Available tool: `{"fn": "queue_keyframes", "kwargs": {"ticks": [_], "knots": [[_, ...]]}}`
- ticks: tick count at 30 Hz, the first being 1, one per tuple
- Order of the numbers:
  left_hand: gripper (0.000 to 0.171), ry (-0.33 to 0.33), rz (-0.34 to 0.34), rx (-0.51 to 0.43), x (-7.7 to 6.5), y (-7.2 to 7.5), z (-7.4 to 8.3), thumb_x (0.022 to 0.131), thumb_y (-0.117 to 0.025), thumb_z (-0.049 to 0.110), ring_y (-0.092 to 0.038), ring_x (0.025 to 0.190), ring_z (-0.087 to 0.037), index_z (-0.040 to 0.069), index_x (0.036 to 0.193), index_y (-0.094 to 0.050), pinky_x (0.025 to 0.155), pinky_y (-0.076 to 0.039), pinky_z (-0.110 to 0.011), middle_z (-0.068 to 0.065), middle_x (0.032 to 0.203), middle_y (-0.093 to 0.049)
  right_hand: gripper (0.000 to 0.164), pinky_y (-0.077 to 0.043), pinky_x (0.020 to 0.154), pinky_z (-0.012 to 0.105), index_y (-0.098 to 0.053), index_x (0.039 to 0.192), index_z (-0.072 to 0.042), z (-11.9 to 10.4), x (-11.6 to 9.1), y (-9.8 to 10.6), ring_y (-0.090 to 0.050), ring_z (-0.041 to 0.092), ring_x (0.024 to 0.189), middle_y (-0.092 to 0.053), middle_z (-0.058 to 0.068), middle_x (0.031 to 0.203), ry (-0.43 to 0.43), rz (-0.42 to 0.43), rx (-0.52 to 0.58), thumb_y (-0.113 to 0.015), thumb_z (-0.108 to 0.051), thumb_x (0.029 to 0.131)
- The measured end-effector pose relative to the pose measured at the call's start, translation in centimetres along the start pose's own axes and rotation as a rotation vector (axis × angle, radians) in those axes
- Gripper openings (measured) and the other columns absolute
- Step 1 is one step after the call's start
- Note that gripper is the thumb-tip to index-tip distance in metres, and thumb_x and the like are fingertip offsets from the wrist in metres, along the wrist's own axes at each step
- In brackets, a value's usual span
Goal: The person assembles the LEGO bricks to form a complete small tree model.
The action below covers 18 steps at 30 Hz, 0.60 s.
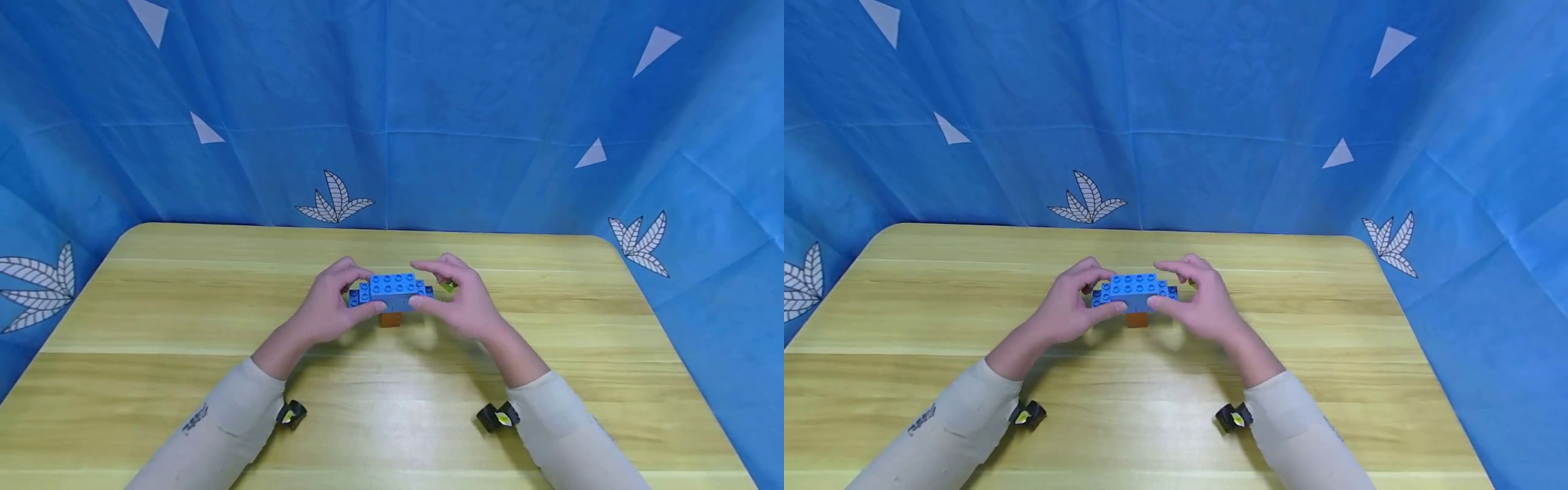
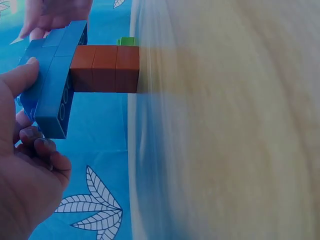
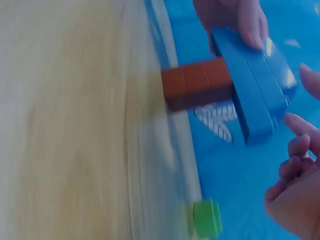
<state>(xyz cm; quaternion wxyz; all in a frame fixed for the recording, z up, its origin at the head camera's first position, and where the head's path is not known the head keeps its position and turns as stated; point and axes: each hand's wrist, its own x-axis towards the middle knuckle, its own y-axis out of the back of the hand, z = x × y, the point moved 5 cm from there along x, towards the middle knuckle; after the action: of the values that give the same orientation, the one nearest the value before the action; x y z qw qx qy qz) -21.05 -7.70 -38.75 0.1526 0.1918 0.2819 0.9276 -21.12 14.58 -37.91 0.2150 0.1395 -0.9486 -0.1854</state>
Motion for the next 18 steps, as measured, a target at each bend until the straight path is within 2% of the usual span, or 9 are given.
{"fn": "queue_keyframes", "kwargs": {"ticks": [4,6,9,13,18], "knots": [[0.042,0.012,0.002,-0.015,0.0,0.1,-0.2,0.083,-0.084,0.029,-0.045,0.086,-0.02,0.007,0.117,-0.071,0.071,-0.04,-0.037,-0.001,0.094,-0.05,0.037,-0.029,0.07,0.04,-0.068,0.127,-0.004,1.7,-0.3,1.8,-0.035,0.036,0.082,-0.04,0.02,0.087,-0.06,0.062,0.042,-0.072,-0.007,0.091],[0.042,0.021,0.0,-0.025,0.0,0.2,-0.3,0.083,-0.085,0.028,-0.045,0.087,-0.021,0.008,0.116,-0.072,0.071,-0.039,-0.038,-0.001,0.095,-0.049,0.034,-0.028,0.069,0.037,-0.068,0.126,-0.004,2.8,-0.4,2.6,-0.035,0.033,0.081,-0.038,0.023,0.088,-0.112,0.099,0.005,-0.072,-0.01,0.092],[0.042,0.028,-0.004,-0.033,0.0,0.2,-0.5,0.082,-0.085,0.029,-0.045,0.087,-0.021,0.008,0.116,-0.072,0.071,-0.038,-0.038,-0.002,0.095,-0.048,0.038,-0.029,0.069,0.037,-0.069,0.125,-0.004,4.4,-0.5,3.4,-0.037,0.029,0.081,-0.039,0.021,0.088,-0.22,0.136,-0.109,-0.077,-0.016,0.09],[0.043,0.027,-0.012,-0.045,0.1,0.1,-0.6,0.083,-0.084,0.029,-0.045,0.089,-0.021,0.007,0.117,-0.071,0.072,-0.039,-0.038,-0.002,0.096,-0.048,0.05,-0.033,0.074,0.042,-0.067,0.126,-0.004,6.0,-0.6,4.1,-0.042,0.029,0.088,-0.046,0.017,0.092,-0.355,0.125,-0.268,-0.082,-0.027,0.084],[0.043,0.021,-0.008,-0.056,0.2,0.0,-0.8,0.083,-0.084,0.029,-0.046,0.09,-0.021,0.006,0.118,-0.071,0.073,-0.04,-0.037,-0.002,0.098,-0.049,0.056,-0.044,0.089,0.048,-0.067,0.124,-0.006,7.4,-0.6,4.0,-0.052,0.034,0.108,-0.058,0.014,0.116,-0.453,0.076,-0.336,-0.085,-0.035,0.08]]}}
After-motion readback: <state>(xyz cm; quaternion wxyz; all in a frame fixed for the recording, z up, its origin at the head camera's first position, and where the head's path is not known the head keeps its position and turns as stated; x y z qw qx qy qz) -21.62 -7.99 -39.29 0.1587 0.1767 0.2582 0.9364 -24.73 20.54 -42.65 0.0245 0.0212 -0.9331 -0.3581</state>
